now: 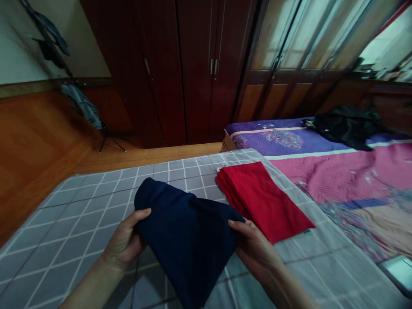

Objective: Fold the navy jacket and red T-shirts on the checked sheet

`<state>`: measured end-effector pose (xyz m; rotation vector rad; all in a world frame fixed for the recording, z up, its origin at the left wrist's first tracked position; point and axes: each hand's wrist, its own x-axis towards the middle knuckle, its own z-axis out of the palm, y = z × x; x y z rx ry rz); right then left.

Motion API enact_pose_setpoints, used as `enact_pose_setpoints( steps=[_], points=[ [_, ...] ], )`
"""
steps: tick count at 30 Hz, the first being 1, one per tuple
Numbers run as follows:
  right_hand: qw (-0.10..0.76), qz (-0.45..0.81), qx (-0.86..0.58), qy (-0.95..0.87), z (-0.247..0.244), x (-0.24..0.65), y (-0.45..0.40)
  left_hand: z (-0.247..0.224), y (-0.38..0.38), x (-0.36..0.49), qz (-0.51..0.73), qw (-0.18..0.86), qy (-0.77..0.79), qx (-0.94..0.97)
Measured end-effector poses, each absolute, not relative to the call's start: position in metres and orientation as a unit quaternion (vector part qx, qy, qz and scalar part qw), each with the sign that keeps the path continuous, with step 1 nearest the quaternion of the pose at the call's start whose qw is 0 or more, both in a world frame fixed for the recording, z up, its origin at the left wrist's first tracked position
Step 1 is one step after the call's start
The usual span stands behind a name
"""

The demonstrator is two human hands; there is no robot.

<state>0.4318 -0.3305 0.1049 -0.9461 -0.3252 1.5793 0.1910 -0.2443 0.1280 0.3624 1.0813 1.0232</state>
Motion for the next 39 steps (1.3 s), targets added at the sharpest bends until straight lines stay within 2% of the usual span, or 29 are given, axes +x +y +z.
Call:
enact_pose_setpoints(
  steps=[8, 15, 18, 22, 26, 34, 39],
  points=[
    [0.689, 0.526, -0.468, -0.174, 0.153, 0.524, -0.365, 0.159, -0.218, 0.302, 0.366, 0.847, 0.294, 0.25],
    [0.757, 0.422, -0.462, -0.191, 0.189, 0.595, -0.362, 0.188, -0.184, 0.391, 0.375, 0.852, 0.157, 0.331],
    [0.765, 0.405, -0.48, -0.142, 0.171, 0.615, -0.36, 0.172, -0.174, 0.413, 0.378, 0.836, 0.168, 0.361],
    [0.706, 0.427, -0.561, -0.059, 0.103, 0.62, -0.362, 0.11, -0.165, 0.421, 0.315, 0.776, 0.321, 0.442],
    [0.679, 0.426, -0.595, -0.06, 0.051, 0.616, -0.367, 0.066, -0.157, 0.418, 0.294, 0.732, 0.398, 0.468],
    [0.691, 0.379, -0.607, -0.098, 0.051, 0.627, -0.369, 0.061, -0.153, 0.439, 0.348, 0.602, 0.437, 0.57],
    [0.664, 0.393, -0.626, -0.111, 0.042, 0.626, -0.375, 0.064, -0.159, 0.429, 0.382, 0.48, 0.442, 0.655]
  ],
)
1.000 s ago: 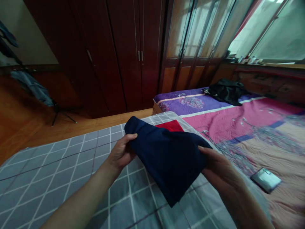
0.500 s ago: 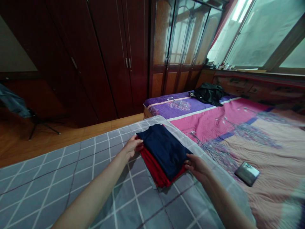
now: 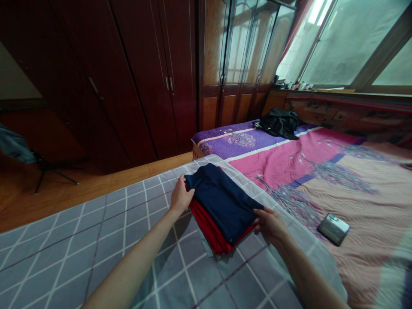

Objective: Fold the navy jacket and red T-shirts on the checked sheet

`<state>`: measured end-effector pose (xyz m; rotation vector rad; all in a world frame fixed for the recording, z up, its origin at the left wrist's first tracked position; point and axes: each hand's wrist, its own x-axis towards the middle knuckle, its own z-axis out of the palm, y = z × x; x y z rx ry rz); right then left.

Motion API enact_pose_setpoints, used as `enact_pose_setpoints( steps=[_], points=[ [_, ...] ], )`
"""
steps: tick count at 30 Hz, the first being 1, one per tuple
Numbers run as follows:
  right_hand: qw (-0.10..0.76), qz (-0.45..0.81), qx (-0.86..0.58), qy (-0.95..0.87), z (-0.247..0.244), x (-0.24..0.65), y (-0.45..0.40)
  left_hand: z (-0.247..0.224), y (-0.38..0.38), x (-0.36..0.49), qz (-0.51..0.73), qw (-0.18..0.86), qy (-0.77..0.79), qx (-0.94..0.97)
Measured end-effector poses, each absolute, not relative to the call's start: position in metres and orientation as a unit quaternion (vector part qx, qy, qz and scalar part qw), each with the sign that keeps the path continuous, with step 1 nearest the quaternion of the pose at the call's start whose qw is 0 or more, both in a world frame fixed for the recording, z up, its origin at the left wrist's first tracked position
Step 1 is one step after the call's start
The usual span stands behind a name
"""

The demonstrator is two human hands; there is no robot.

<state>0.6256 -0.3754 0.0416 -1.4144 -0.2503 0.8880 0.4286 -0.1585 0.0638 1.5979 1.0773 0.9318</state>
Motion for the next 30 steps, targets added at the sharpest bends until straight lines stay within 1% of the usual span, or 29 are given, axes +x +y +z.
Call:
enact_pose_setpoints(
  steps=[3, 5, 7, 9, 11, 15, 18, 21, 26, 30],
  points=[
    [0.655, 0.391, -0.635, -0.12, 0.035, 0.625, -0.375, 0.075, -0.176, 0.421, 0.384, 0.292, 0.352, 0.802],
    [0.652, 0.385, -0.641, -0.124, 0.033, 0.625, -0.375, 0.085, -0.194, 0.419, 0.319, 0.181, 0.234, 0.9],
    [0.648, 0.376, -0.65, -0.128, 0.032, 0.624, -0.374, 0.093, -0.213, 0.419, 0.227, 0.143, 0.105, 0.958],
    [0.641, 0.364, -0.663, -0.132, 0.032, 0.624, -0.373, 0.098, -0.232, 0.42, 0.149, 0.123, 0.009, 0.981],
    [0.629, 0.352, -0.679, -0.14, 0.034, 0.624, -0.373, 0.1, -0.248, 0.42, 0.106, 0.091, -0.025, 0.99],
    [0.592, 0.31, -0.725, -0.169, 0.038, 0.628, -0.371, 0.1, -0.268, 0.42, 0.08, 0.014, -0.013, 0.997],
    [0.557, 0.259, -0.768, -0.182, 0.041, 0.635, -0.369, 0.096, -0.277, 0.42, 0.088, -0.004, -0.003, 0.996],
    [0.524, 0.232, -0.797, -0.192, 0.043, 0.64, -0.368, 0.089, -0.282, 0.422, 0.097, 0.003, 0.028, 0.995],
    [0.487, 0.235, -0.813, -0.216, 0.044, 0.645, -0.369, 0.085, -0.284, 0.428, 0.119, 0.054, 0.08, 0.988],
    [0.47, 0.243, -0.818, -0.226, 0.044, 0.651, -0.369, 0.089, -0.285, 0.432, 0.115, 0.074, 0.112, 0.984]
  ],
)
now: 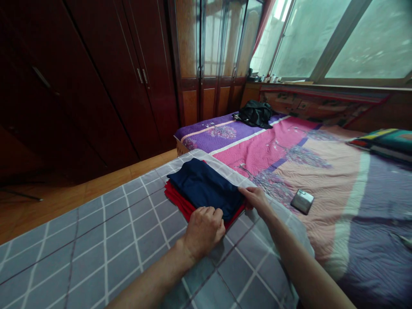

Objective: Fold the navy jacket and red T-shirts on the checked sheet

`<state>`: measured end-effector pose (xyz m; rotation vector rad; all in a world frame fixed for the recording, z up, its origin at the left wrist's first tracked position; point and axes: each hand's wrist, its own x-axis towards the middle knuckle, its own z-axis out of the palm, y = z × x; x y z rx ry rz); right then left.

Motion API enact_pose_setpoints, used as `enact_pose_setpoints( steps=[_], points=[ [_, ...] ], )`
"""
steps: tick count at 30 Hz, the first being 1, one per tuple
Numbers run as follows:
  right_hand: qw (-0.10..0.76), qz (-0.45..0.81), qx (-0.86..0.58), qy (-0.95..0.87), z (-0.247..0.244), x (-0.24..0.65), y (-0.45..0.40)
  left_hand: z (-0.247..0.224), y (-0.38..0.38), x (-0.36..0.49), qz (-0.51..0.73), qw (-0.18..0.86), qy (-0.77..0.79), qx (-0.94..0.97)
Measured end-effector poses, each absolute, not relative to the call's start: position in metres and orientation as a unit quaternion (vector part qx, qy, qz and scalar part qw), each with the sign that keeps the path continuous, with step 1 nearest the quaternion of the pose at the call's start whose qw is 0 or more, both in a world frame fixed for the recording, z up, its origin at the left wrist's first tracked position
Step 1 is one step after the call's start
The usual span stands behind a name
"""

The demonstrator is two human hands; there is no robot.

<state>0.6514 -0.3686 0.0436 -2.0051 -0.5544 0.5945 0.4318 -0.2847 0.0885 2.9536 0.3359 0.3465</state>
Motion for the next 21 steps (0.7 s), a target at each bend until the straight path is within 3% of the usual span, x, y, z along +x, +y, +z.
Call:
enact_pose_setpoints(
  steps=[10, 15, 21],
  points=[
    [0.415, 0.194, -0.853, -0.251, 0.046, 0.655, -0.387, 0.099, -0.283, 0.427, 0.07, -0.014, 0.025, 0.997],
    [0.349, 0.108, -0.895, -0.255, 0.049, 0.648, -0.396, 0.095, -0.283, 0.414, 0.048, 0.002, -0.001, 0.999],
    [0.21, -0.036, -0.911, -0.354, 0.075, 0.641, -0.358, 0.096, -0.289, 0.414, 0.077, -0.034, 0.047, 0.995]
  ],
)
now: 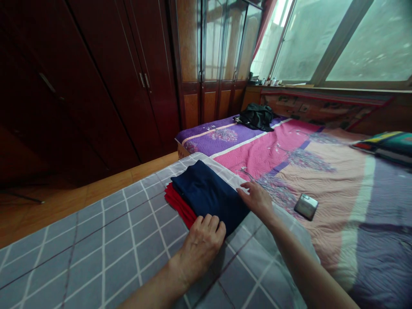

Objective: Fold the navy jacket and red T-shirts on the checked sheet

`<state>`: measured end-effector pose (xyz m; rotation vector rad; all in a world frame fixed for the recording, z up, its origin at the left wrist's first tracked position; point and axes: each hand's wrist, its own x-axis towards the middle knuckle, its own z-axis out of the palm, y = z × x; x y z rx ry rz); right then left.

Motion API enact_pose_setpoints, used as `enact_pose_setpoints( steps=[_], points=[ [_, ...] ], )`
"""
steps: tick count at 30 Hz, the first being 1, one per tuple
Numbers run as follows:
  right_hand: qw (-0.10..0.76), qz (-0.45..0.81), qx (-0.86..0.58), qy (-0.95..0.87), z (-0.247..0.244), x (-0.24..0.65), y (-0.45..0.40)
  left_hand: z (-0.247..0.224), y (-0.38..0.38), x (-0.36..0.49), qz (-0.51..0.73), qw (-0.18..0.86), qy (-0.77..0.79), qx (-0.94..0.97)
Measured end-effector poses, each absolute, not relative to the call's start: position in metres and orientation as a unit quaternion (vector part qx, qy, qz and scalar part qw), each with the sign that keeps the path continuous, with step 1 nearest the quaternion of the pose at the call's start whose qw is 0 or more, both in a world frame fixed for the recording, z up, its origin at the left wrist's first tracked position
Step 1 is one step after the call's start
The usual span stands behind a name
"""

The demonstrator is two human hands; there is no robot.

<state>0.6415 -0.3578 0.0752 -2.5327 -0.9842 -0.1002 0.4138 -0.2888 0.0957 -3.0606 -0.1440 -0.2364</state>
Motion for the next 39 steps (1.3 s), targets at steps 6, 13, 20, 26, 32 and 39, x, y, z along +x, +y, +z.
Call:
enact_pose_setpoints(
  steps=[6, 13, 20, 26, 32, 39],
  points=[
    [0.197, -0.014, -0.87, -0.451, 0.079, 0.638, -0.283, 0.091, -0.291, 0.421, -0.074, 0.051, -0.023, -0.996],
    [0.159, -0.013, -0.85, -0.502, 0.079, 0.635, -0.23, 0.108, -0.278, 0.409, -0.053, -0.092, -0.012, -0.994],
    [0.149, -0.026, -0.832, -0.534, 0.072, 0.631, -0.204, 0.104, -0.224, 0.44, -0.153, -0.11, -0.144, -0.971],
    [0.14, -0.025, -0.857, -0.496, 0.044, 0.637, -0.191, 0.045, -0.208, 0.434, -0.143, -0.092, -0.231, -0.958],
    [0.135, -0.038, -0.861, -0.489, 0.048, 0.632, -0.192, 0.019, -0.211, 0.427, -0.247, -0.101, -0.243, -0.933],
    [0.139, -0.046, -0.776, -0.614, 0.053, 0.588, -0.197, 0.003, -0.21, 0.426, -0.302, -0.144, -0.28, -0.9]
  ],
)
